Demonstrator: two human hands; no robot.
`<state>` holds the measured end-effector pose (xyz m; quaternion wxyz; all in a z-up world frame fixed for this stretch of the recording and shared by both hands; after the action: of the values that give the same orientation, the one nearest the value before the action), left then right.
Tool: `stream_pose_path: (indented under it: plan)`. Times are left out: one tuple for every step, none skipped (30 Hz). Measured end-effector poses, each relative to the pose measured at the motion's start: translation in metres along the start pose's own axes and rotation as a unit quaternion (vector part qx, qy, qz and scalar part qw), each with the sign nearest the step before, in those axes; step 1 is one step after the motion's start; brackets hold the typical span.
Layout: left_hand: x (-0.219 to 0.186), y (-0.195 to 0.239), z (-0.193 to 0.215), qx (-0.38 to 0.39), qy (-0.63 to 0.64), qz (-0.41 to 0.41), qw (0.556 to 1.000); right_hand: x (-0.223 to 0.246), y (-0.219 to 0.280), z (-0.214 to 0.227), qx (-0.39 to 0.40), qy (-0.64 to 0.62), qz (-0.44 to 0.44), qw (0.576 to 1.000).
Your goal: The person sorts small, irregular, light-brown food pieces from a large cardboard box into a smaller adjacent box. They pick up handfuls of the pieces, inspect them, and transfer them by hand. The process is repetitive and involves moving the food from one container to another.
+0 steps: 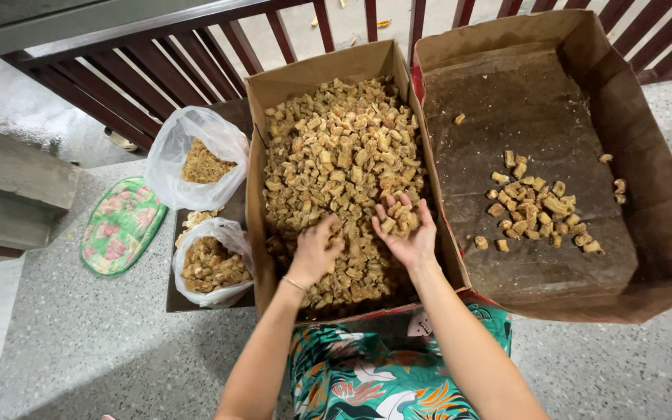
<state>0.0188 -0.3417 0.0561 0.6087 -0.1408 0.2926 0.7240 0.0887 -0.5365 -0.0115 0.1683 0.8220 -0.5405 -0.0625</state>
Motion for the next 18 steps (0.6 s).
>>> stream_pose_path:
  plan:
    - [0.001, -0.001, 0.011, 0.035, 0.096, 0.041, 0.994, -0.003, -0.001, -0.002, -0.010, 0.005, 0.001, 1.000]
    - [-0.002, -0.003, 0.020, 0.070, 0.190, 0.081, 0.976, -0.006, -0.004, -0.005, -0.020, 0.010, 0.001, 1.000]
    - [-0.010, -0.004, 0.029, 0.065, 0.247, 0.089, 0.963, -0.010, -0.005, -0.007, -0.031, 0.015, 0.002, 0.999]
    - [-0.018, -0.007, 0.034, 0.059, 0.303, 0.096, 0.946, -0.016, -0.005, -0.012, -0.025, 0.021, -0.003, 0.999]
    - [-0.024, -0.010, 0.036, 0.054, 0.358, 0.102, 0.926, -0.020, -0.005, -0.018, -0.019, 0.029, -0.007, 0.999]
    - [-0.032, -0.013, 0.036, 0.064, 0.377, 0.078, 0.921, -0.025, -0.003, -0.023, -0.013, 0.036, -0.011, 0.999]
    - [-0.040, -0.018, 0.036, 0.073, 0.396, 0.051, 0.914, -0.030, 0.000, -0.027, -0.017, 0.061, -0.023, 0.998]
    - [-0.046, -0.022, 0.035, 0.083, 0.414, 0.025, 0.906, -0.033, 0.006, -0.029, -0.021, 0.086, -0.035, 0.996]
    - [-0.051, -0.025, 0.030, 0.103, 0.437, 0.012, 0.893, -0.034, 0.010, -0.030, -0.025, 0.110, -0.046, 0.993]
    - [-0.057, -0.029, 0.024, 0.124, 0.459, -0.001, 0.879, -0.034, 0.012, -0.031, -0.003, 0.101, -0.060, 0.993]
    - [-0.061, -0.030, 0.018, 0.146, 0.482, -0.010, 0.864, -0.036, 0.014, -0.029, 0.016, 0.091, -0.075, 0.993]
    - [-0.065, -0.031, 0.017, 0.135, 0.454, -0.044, 0.879, -0.037, 0.014, -0.025, 0.035, 0.082, -0.090, 0.992]
    - [-0.070, -0.032, 0.016, 0.125, 0.425, -0.077, 0.893, -0.036, 0.012, -0.020, 0.048, 0.079, -0.084, 0.992]
    - [-0.075, -0.030, 0.017, 0.114, 0.396, -0.110, 0.905, -0.033, 0.009, -0.014, 0.061, 0.077, -0.077, 0.992]
    - [-0.074, -0.031, 0.017, 0.106, 0.365, -0.055, 0.923, -0.030, 0.005, -0.011, 0.078, 0.075, -0.071, 0.992]
    - [-0.073, -0.030, 0.017, 0.098, 0.332, 0.000, 0.938, -0.027, 0.002, -0.006, 0.063, 0.083, -0.060, 0.993]
    - [-0.070, -0.028, 0.017, 0.089, 0.299, 0.056, 0.948, -0.025, 0.000, -0.001, 0.048, 0.092, -0.052, 0.993]
    - [-0.072, -0.028, 0.018, 0.101, 0.344, 0.047, 0.932, -0.024, 0.000, 0.001, 0.032, 0.101, -0.043, 0.993]
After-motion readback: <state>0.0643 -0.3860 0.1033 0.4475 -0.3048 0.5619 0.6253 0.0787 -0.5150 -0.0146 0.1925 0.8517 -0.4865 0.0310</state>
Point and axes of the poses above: each hand's wrist, its own y-axis away from the middle knuckle, its own z-axis out of the back of the hand, x = y × z, the point moved 5 cm from there along -y, towards the middle knuckle, and after that the axes turned 4 degrees about z, right-handed, at the moved point
